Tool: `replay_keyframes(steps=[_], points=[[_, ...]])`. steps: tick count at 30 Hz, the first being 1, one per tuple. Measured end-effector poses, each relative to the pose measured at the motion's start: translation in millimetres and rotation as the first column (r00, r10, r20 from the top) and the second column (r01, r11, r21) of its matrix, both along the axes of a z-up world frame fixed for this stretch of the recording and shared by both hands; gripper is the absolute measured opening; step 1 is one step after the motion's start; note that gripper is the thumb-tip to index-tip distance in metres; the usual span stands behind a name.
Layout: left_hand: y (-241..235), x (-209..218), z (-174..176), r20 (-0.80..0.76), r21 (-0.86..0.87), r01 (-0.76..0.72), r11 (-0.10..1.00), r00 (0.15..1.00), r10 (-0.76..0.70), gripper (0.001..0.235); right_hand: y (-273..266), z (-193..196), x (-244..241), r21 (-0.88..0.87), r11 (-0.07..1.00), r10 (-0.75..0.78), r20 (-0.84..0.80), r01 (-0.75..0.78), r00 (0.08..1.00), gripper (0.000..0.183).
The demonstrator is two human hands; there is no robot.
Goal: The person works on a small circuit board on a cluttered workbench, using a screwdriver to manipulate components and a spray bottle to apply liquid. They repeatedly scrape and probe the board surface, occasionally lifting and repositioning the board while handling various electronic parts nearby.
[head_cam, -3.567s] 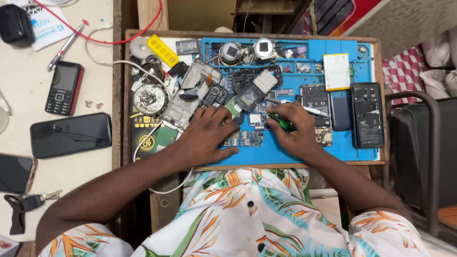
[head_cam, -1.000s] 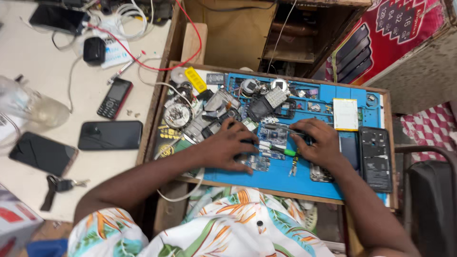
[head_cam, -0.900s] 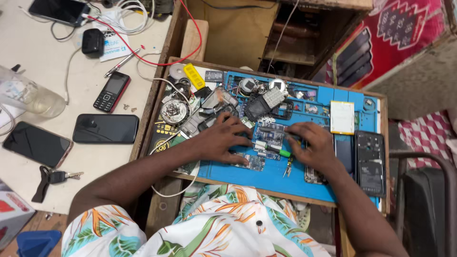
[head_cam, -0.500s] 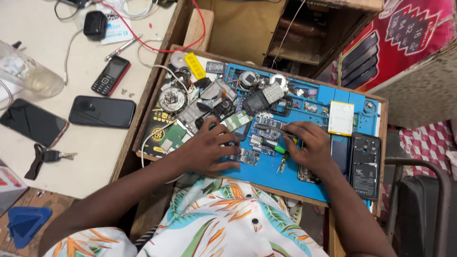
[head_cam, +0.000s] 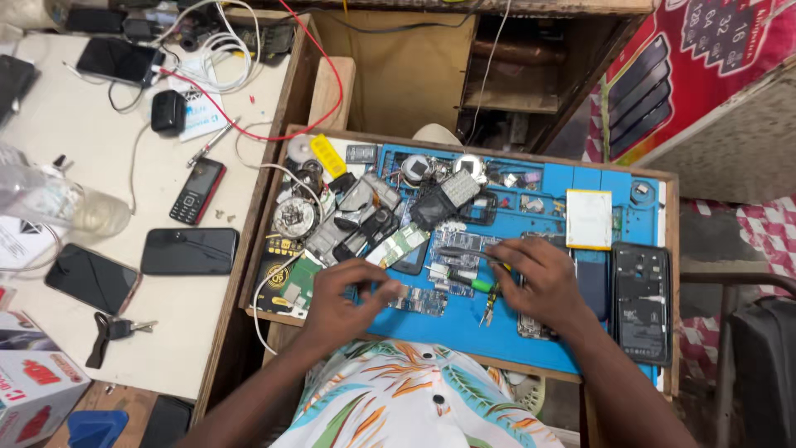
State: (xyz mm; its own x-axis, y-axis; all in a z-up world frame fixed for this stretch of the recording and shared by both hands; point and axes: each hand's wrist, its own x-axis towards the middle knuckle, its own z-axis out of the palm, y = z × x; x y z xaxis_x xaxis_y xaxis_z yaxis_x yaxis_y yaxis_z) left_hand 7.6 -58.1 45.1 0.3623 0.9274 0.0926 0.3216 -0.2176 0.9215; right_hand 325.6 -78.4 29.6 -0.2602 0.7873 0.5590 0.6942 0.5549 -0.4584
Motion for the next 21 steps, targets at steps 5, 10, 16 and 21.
replay_keyframes(steps=[5, 10, 16, 21], points=[[-13.9, -3.8, -0.2, 0.019, -0.179, -0.249, 0.952, 0.966, 0.257, 0.016, 4.2, 7.0, 0.7, 0.086, 0.996, -0.029, -0.008, 0.030, 1.000, 0.024], [-5.3, 2.1, -10.9, 0.049, -0.082, -0.166, 0.983, 0.984, 0.171, 0.013, 0.7, 5.8, -4.8, 0.051, 0.998, -0.028, 0.026, 0.026, 0.999, 0.026], [-37.2, 20.3, -8.5, 0.204, 0.042, 0.081, 0.996, 0.975, -0.088, 0.006, -0.2, -1.1, -3.8, 0.105, 0.994, -0.038, 0.060, 0.032, 0.997, 0.025], [-24.9, 11.7, -14.1, -0.118, 0.386, 0.327, 0.862, 0.945, -0.305, 0.016, -5.1, -7.3, -12.0, 0.075, 0.997, -0.001, 0.049, -0.003, 0.999, 0.024]])
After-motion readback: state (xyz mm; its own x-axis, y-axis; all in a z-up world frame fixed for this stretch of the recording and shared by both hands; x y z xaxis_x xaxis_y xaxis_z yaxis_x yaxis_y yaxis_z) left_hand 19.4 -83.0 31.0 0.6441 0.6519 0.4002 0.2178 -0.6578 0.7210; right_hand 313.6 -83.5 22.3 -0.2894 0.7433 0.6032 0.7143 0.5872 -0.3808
